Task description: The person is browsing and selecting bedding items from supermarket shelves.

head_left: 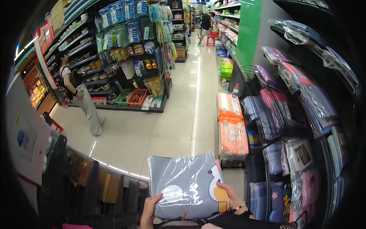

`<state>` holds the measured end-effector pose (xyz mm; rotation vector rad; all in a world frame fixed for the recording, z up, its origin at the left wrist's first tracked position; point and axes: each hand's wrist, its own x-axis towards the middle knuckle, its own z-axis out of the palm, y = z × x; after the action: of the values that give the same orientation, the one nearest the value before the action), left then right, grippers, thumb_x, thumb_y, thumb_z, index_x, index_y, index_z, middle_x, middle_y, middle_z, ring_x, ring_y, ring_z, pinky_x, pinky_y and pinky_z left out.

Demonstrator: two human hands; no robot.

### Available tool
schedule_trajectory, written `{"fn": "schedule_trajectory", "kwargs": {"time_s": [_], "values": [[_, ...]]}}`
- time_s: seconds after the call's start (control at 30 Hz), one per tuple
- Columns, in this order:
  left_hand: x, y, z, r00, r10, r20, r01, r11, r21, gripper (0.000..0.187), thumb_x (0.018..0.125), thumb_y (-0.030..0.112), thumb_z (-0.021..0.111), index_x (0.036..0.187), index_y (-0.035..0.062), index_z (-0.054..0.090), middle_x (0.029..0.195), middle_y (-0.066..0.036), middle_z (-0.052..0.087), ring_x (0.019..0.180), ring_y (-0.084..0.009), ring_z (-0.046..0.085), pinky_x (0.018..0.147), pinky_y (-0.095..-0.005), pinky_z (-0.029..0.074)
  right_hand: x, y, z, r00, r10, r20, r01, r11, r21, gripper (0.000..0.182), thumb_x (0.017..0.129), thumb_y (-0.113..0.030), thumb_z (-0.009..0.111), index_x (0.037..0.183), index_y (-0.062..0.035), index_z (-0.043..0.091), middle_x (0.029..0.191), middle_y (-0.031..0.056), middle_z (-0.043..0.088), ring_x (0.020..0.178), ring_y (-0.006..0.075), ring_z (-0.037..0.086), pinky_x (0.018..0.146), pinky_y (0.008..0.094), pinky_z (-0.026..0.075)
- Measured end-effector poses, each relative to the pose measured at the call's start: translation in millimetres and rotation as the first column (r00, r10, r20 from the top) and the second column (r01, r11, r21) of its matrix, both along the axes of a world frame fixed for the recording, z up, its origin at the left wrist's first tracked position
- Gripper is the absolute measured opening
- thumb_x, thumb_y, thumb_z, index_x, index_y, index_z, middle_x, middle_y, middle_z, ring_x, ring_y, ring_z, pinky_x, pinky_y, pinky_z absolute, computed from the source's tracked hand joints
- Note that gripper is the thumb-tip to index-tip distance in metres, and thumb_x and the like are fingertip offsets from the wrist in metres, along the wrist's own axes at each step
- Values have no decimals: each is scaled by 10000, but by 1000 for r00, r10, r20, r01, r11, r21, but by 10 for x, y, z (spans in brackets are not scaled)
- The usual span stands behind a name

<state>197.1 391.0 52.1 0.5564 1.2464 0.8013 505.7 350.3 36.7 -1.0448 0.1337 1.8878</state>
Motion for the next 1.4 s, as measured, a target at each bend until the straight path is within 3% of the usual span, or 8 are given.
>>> {"fn": "schedule_trajectory", "kwargs": {"time_s": [0.2, 0.4, 0.47, 0.67, 1.07, 1.23, 1.33, 1.4], "values": [[931, 1314, 273, 999, -33, 4, 33, 999, -13, 416, 776, 222, 635, 948, -150, 560, 854, -167, 627, 714, -192, 617, 625, -267, 480, 901, 1218, 316, 998, -16, -67, 21, 997, 71, 192, 837, -179, 541, 945, -22, 562, 841, 88, 638, 701, 182, 632, 613, 289, 524], [1498, 2138, 138, 996, -30, -82, 21, 994, -103, 471, 761, 296, 656, 946, -129, 577, 844, -147, 630, 720, -175, 606, 634, -248, 468, 1614, 1684, -329, 994, -107, -18, 104, 989, -108, 244, 827, -219, 537, 966, -19, 561, 856, 116, 640, 723, 226, 636, 623, 348, 531], [1607, 2378, 135, 969, -228, -98, 219, 971, -97, 480, 757, 354, 653, 924, -93, 607, 815, -123, 634, 704, -157, 601, 620, -241, 460, 1733, 1869, -427, 993, -114, 42, 118, 986, -119, 246, 827, -220, 537, 967, -19, 560, 856, 116, 640, 722, 226, 636, 623, 349, 531], [1763, 3105, 210, 950, -285, -130, 271, 956, -115, 492, 742, 414, 656, 889, -55, 638, 790, -92, 637, 674, -139, 594, 600, -231, 452, 1848, 2736, -416, 991, -63, 115, 75, 991, -109, 252, 825, -223, 539, 970, -18, 559, 857, 117, 639, 720, 227, 636, 621, 349, 530], [1504, 5259, 401, 981, -195, -9, 194, 976, 101, 456, 774, 353, 635, 947, -68, 606, 829, -111, 633, 728, -152, 609, 631, -243, 472, 1637, 5092, 199, 962, -109, 251, 81, 990, 119, 264, 821, -231, 544, 975, -17, 556, 860, 120, 638, 717, 228, 636, 617, 351, 530], [1348, 5961, 182, 972, -113, -207, 136, 985, 104, 558, 740, 429, 641, 950, -87, 604, 877, -148, 630, 767, -189, 608, 666, -270, 472, 1428, 5888, -12, 883, -265, 387, 100, 912, 397, 269, 820, -234, 545, 977, -16, 554, 861, 121, 638, 716, 228, 636, 616, 352, 530], [1479, 6205, 82, 955, -272, -116, 263, 961, -86, 514, 756, 375, 640, 955, -95, 589, 868, -151, 628, 754, -191, 609, 640, -267, 473, 1490, 6348, 711, 995, -3, 102, 17, 990, -140, 171, 824, -205, 557, 905, -55, 562, 735, 48, 611, 626, 154, 610, 556, 260, 504], [1471, 6618, 75, 997, -13, 82, 12, 1000, 15, 453, 775, 290, 631, 990, -103, 563, 867, -154, 626, 749, -198, 613, 633, -278, 480, 1419, 6670, 689, 974, -105, 202, 123, 989, -82, 171, 822, -220, 568, 887, -62, 565, 712, 34, 596, 605, 137, 594, 535, 243, 490]]}}
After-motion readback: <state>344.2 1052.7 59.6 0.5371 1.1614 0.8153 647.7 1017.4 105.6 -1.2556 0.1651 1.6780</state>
